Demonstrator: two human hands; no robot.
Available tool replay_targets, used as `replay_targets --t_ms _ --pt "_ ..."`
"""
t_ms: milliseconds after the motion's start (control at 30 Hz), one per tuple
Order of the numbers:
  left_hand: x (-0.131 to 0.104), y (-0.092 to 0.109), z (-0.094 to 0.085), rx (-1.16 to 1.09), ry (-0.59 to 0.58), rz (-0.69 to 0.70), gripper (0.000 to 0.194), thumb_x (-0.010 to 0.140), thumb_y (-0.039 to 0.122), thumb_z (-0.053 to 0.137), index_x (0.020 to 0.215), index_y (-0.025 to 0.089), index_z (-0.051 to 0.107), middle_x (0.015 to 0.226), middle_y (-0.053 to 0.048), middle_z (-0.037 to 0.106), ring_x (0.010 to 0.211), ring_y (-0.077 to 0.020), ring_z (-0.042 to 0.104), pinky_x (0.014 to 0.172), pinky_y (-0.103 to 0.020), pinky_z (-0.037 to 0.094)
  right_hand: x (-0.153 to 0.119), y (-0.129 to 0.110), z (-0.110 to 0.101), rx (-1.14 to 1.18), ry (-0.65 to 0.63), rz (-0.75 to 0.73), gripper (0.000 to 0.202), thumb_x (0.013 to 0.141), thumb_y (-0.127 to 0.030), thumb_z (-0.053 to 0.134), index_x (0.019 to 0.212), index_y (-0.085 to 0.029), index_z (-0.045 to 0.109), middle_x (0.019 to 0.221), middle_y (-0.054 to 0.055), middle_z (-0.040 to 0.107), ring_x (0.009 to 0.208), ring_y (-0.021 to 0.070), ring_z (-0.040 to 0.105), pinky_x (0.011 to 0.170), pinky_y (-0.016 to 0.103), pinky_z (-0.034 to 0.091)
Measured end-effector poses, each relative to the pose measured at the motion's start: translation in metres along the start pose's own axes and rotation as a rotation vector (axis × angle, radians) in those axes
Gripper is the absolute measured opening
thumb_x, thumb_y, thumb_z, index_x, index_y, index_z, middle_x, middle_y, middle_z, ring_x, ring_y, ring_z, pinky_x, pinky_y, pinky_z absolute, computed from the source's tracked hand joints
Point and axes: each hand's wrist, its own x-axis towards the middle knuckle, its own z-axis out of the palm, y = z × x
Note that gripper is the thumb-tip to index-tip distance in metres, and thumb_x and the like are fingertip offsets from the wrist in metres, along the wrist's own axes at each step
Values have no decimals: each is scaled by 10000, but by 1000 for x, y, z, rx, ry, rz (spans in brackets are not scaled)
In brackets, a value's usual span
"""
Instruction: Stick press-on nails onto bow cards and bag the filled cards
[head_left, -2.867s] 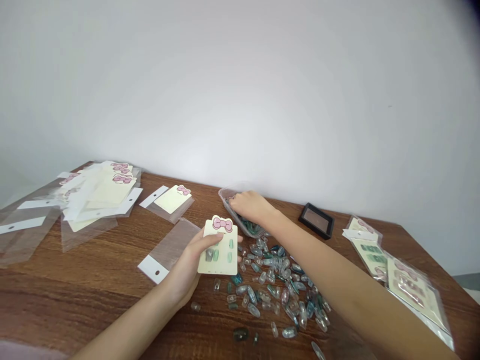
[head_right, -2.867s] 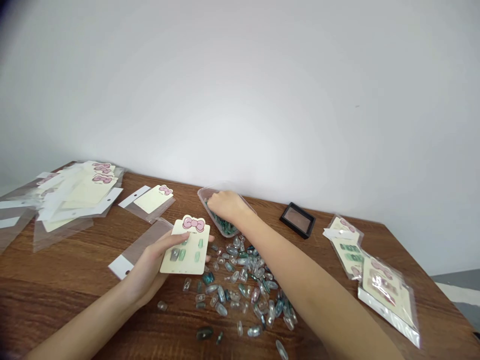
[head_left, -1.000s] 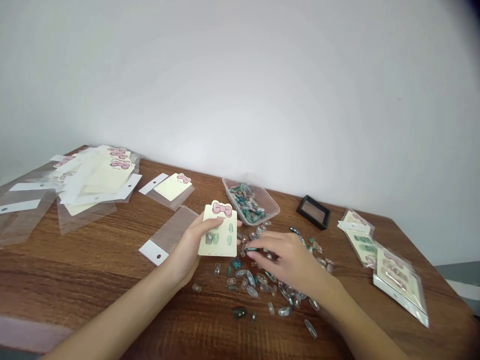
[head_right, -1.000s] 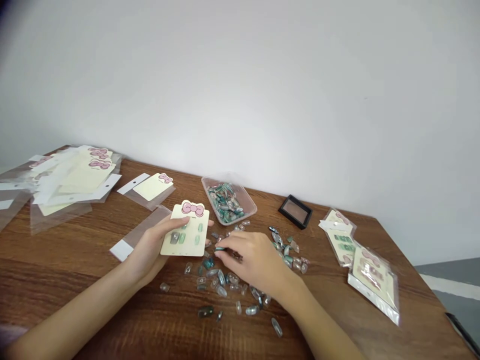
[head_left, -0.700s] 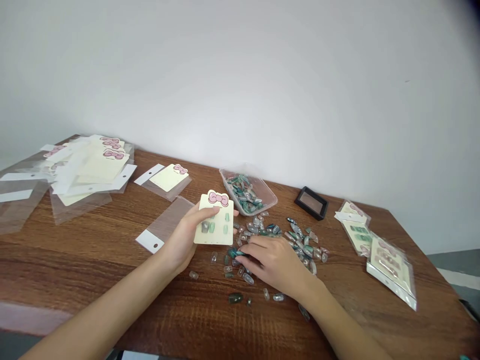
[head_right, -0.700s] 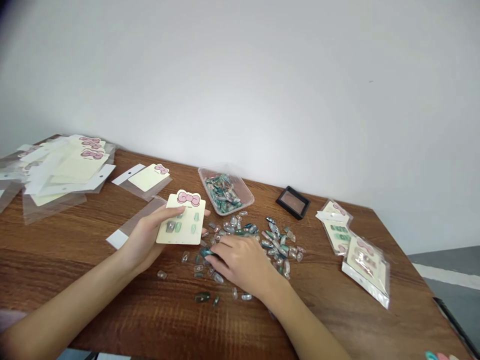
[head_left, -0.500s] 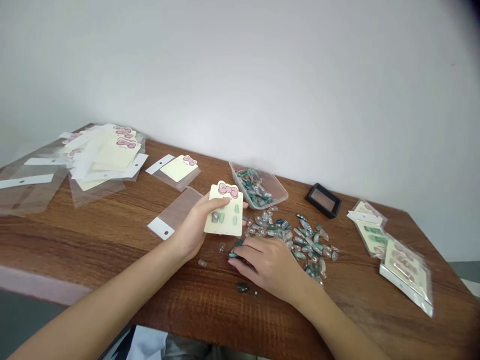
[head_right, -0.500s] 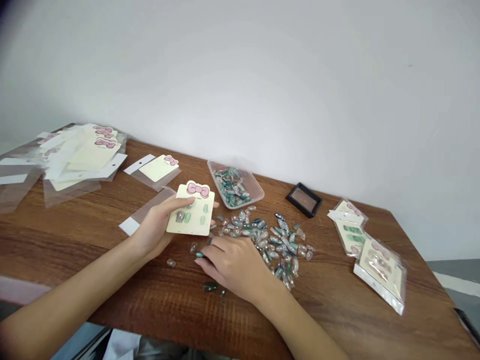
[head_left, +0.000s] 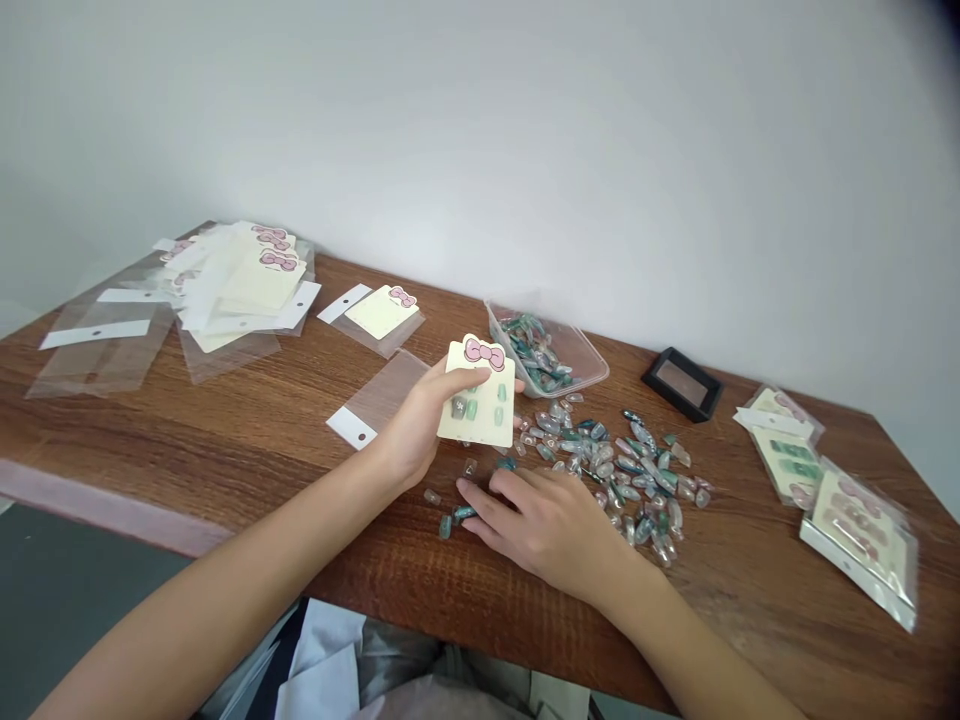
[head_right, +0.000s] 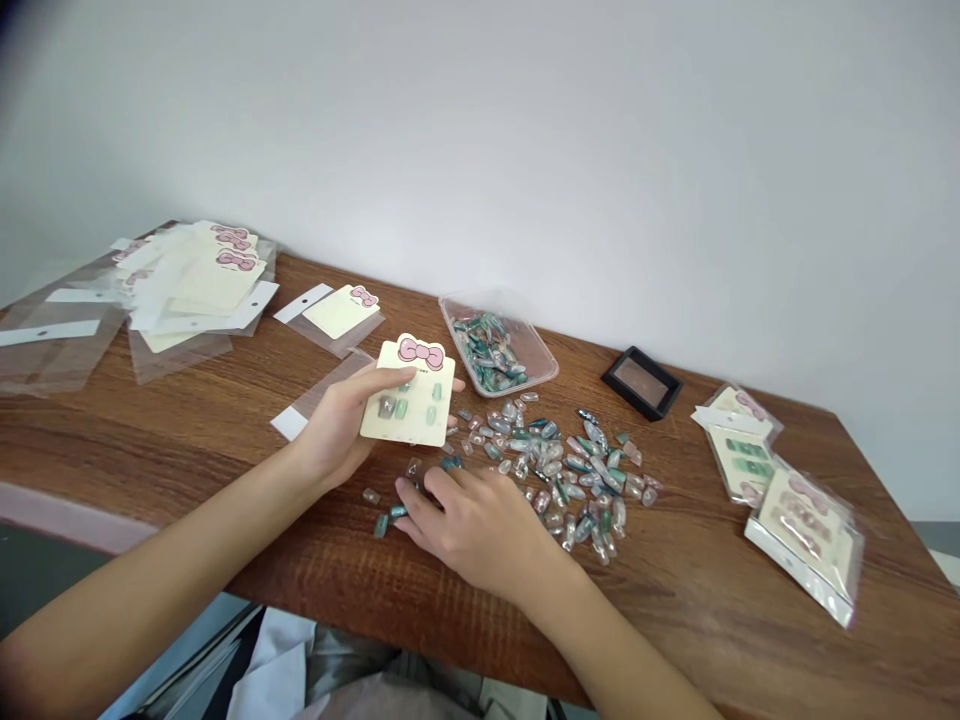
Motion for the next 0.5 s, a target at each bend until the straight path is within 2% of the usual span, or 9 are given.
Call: replay_targets --t_ms 200,500 --pt "1 1 -1 16 -5 4 365 829 258 625 1154 91 611 1046 -156 771 722 -271 748 601 -342 575 -6 -4 -4 -11 5 -51 232 985 -364 552 1057 -188 685 743 1 603 629 148 556 553 328 316" --pt "1 0 -3 22 -9 11 386 828 288 637 1161 93 630 1078 -160 764 775 -291 754 626 -354 582 -6 -5 -8 54 -4 -39 262 969 -397 556 979 -171 688 750 4 597 644 155 530 563 329 315"
